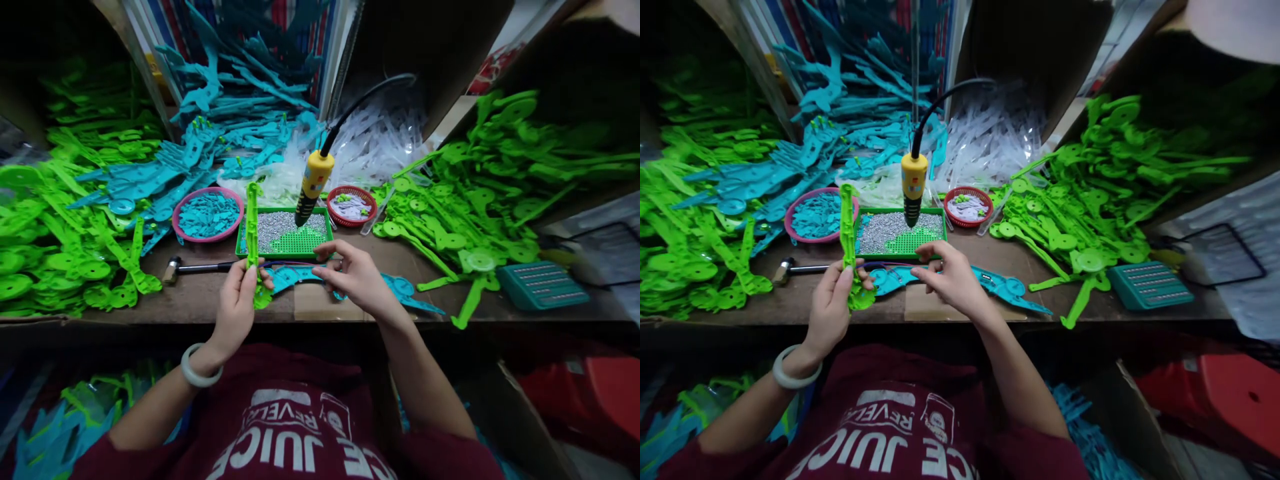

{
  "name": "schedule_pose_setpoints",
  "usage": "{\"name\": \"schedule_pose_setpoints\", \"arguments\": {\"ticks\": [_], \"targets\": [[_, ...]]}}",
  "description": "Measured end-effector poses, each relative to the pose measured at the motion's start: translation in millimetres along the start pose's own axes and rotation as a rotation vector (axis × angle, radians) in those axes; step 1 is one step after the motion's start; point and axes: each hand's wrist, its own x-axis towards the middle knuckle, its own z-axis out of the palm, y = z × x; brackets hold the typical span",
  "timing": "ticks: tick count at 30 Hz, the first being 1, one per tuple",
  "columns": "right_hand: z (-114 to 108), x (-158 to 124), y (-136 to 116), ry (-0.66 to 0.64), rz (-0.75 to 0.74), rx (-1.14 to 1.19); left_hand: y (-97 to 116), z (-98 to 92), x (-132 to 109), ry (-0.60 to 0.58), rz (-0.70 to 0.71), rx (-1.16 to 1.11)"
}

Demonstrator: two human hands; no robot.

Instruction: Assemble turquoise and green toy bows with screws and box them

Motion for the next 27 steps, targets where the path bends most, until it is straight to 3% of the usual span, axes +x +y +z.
{"name": "schedule_pose_setpoints", "arguments": {"ticks": [3, 7, 10, 13, 15, 17, 20, 22, 27], "targets": [[-3, -3, -5, 0.002, -0.101, 0.025, 12, -9.3, 4, 0.046, 0.1, 0.156], [-6, 5, -7, 0.003, -0.297, -0.053, 37, -14.5, 9, -0.196, -0.26, -0.172], [1, 15, 5, -0.084, -0.22, 0.086, 53, -12.4, 9, -0.226, -0.395, -0.374], [20, 17, 28, -0.227, -0.027, 0.349, 58, -8.8, 8, -0.223, -0.416, -0.483], [35, 12, 43, -0.312, 0.05, 0.391, 54, -7.0, 8, -0.189, -0.395, -0.509], [45, 2, 49, -0.266, -0.017, 0.249, 47, -5.6, 7, -0.136, -0.346, -0.458], [47, -17, 35, 0.129, -0.297, -0.044, 33, -1.9, 3, -0.082, -0.232, -0.306], [44, -28, 16, 0.261, -0.44, -0.18, 27, 2.8, -1, -0.096, -0.17, -0.211], [27, -35, -17, 0.073, -0.602, -0.528, 25, 16.2, -10, -0.208, -0.108, -0.075]]}}
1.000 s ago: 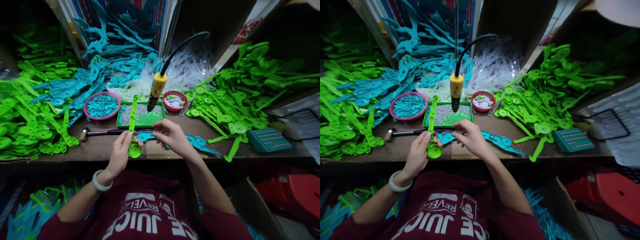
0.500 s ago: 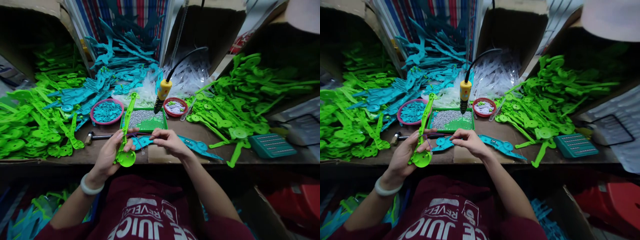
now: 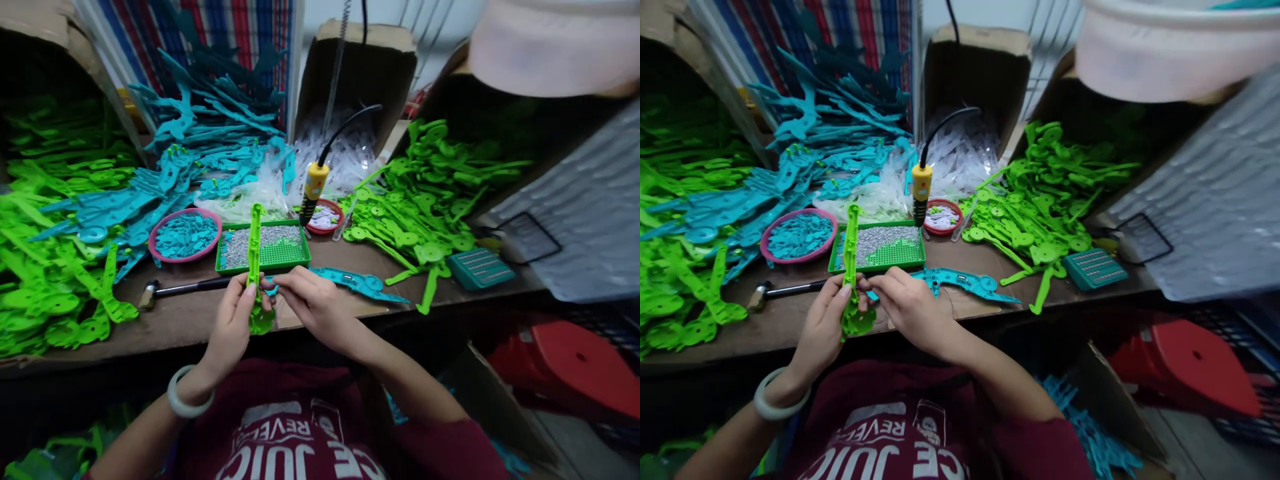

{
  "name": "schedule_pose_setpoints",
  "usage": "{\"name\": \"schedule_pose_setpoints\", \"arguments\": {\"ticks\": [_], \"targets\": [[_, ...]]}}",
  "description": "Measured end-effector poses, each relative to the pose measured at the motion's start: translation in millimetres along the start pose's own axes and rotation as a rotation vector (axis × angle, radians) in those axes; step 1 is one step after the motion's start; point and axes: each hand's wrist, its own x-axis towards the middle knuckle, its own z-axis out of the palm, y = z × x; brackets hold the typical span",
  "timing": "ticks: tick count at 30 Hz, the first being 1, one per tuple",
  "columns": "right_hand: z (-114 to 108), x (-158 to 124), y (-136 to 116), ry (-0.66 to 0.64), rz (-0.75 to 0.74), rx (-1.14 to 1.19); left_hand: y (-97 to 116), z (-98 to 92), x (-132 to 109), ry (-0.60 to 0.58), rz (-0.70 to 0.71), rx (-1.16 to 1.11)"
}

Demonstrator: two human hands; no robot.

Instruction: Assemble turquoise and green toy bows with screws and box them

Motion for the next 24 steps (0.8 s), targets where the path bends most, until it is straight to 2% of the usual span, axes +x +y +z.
{"name": "schedule_pose_setpoints", "arguments": {"ticks": [4, 8, 11, 16, 20, 24], "targets": [[-22, -1, 12, -0.091, -0.087, -0.249, 3, 5.0, -2, -0.088, -0.004, 0.016], [-38, 3, 19, -0.141, -0.16, -0.449, 2, 8.7, -5, -0.257, -0.087, 0.002], [-40, 10, 19, -0.158, -0.174, -0.482, 2, 12.7, -7, -0.349, -0.122, 0.009], [-29, 10, 15, -0.111, -0.146, -0.416, 5, 19.5, -4, -0.397, -0.141, 0.147], [-14, 4, 10, 0.049, 0.002, -0.206, 2, 23.7, -2, -0.356, -0.106, 0.188], [1, 1, 7, 0.191, 0.306, 0.129, -5, 26.4, -1, -0.167, 0.128, 0.359]]}}
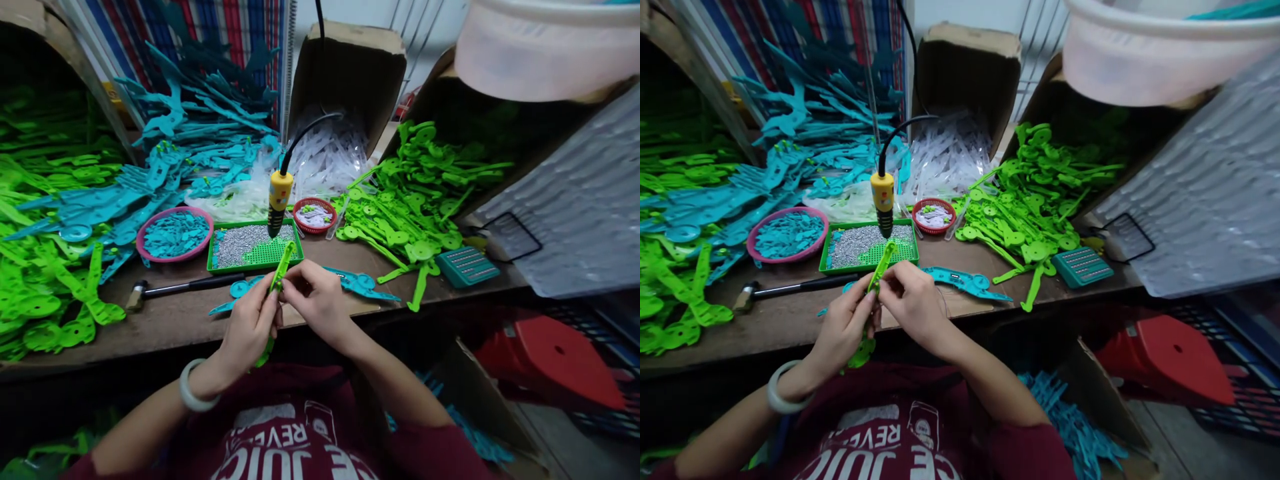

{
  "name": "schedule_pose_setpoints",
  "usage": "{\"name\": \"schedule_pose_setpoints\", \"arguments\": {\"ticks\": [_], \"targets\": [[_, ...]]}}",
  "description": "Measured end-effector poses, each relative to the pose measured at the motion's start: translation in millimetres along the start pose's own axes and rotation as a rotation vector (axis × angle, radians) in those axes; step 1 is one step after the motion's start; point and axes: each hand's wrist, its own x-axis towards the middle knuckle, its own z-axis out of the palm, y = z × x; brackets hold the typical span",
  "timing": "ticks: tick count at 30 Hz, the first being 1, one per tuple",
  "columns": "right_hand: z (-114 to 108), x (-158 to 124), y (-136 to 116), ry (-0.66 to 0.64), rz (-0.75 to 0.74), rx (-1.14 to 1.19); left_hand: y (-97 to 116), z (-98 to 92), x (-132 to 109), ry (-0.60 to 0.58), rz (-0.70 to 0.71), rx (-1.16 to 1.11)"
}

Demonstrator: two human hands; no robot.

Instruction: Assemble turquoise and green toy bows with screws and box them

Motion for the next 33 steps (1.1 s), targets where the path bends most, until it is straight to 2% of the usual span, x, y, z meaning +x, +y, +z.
{"name": "schedule_pose_setpoints", "arguments": {"ticks": [3, 5, 10, 13, 18, 24, 33], "targets": [[7, -1, 0, -0.012, 0.25, 0.287, -4, 2.7, 0, 0.144, 0.135, 0.137], [10, -3, 0, -0.012, 0.279, 0.36, -7, 4.0, 0, 0.177, 0.198, 0.204], [15, -10, 1, 0.139, 0.01, 0.026, -22, 7.8, 0, 0.185, 0.392, 0.389], [17, -13, 7, 0.124, -0.05, -0.025, -30, 11.0, -1, 0.211, 0.474, 0.483], [20, -17, 20, 0.153, -0.128, 0.005, -37, 14.5, -4, 0.22, 0.407, 0.462], [17, -23, 31, 0.116, -0.231, -0.004, -36, 15.7, -9, 0.192, 0.305, 0.379], [21, -26, 36, 0.14, -0.192, 0.021, -36, 16.6, -9, 0.151, 0.379, 0.456]]}}
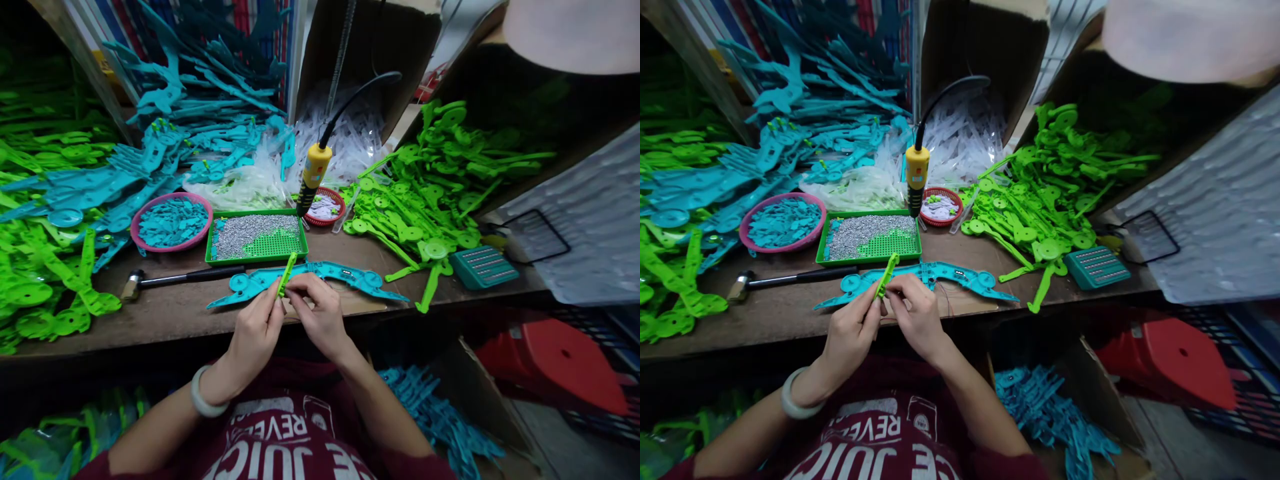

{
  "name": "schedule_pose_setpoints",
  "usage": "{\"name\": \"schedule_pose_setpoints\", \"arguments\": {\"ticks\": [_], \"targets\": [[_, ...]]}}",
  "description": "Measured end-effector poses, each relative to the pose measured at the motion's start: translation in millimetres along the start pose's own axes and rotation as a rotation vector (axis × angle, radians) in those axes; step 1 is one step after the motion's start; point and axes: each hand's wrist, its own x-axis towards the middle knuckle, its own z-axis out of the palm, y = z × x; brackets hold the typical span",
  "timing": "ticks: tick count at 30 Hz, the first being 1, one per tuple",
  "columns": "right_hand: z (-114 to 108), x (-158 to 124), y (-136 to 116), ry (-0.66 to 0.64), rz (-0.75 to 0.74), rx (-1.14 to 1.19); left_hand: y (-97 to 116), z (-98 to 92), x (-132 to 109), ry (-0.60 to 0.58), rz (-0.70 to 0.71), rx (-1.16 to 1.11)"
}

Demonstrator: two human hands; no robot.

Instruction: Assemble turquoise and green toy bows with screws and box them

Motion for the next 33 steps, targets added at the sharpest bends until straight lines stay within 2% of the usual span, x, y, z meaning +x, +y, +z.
{"name": "schedule_pose_setpoints", "arguments": {"ticks": [3, 6, 8, 10, 14, 18, 23, 27, 30, 33], "targets": [[3, -4, 4, 0.051, 0.007, 0.015, -2, 1.2, -1, -0.015, 0.027, 0.016], [6, -10, 7, 0.059, 0.144, 0.148, -2, 0.4, -2, -0.033, 0.042, -0.007], [9, -14, 9, 0.048, 0.262, 0.291, -3, -1.3, -3, -0.063, 0.013, -0.06], [13, -18, 9, 0.074, 0.301, 0.373, -3, -3.1, -5, -0.105, -0.068, -0.174], [21, -23, 9, 0.152, 0.218, 0.382, -2, -7.3, -11, -0.16, -0.301, -0.487], [26, -22, 11, 0.081, 0.226, 0.422, -1, -12.8, -19, -0.182, -0.501, -0.706], [37, -19, 8, 0.014, 0.191, 0.293, -7, -19.8, -27, -0.209, -0.748, -1.018], [48, -19, 1, 0.004, 0.242, 0.254, -10, -27.2, -33, -0.129, -0.727, -1.048], [53, -20, -4, 0.027, 0.089, 0.171, -10, -33.3, -38, -0.154, -0.703, -1.079], [55, -18, -9, -0.013, -0.016, 0.107, -14, -37.2, -42, -0.166, -0.767, -1.167]]}}
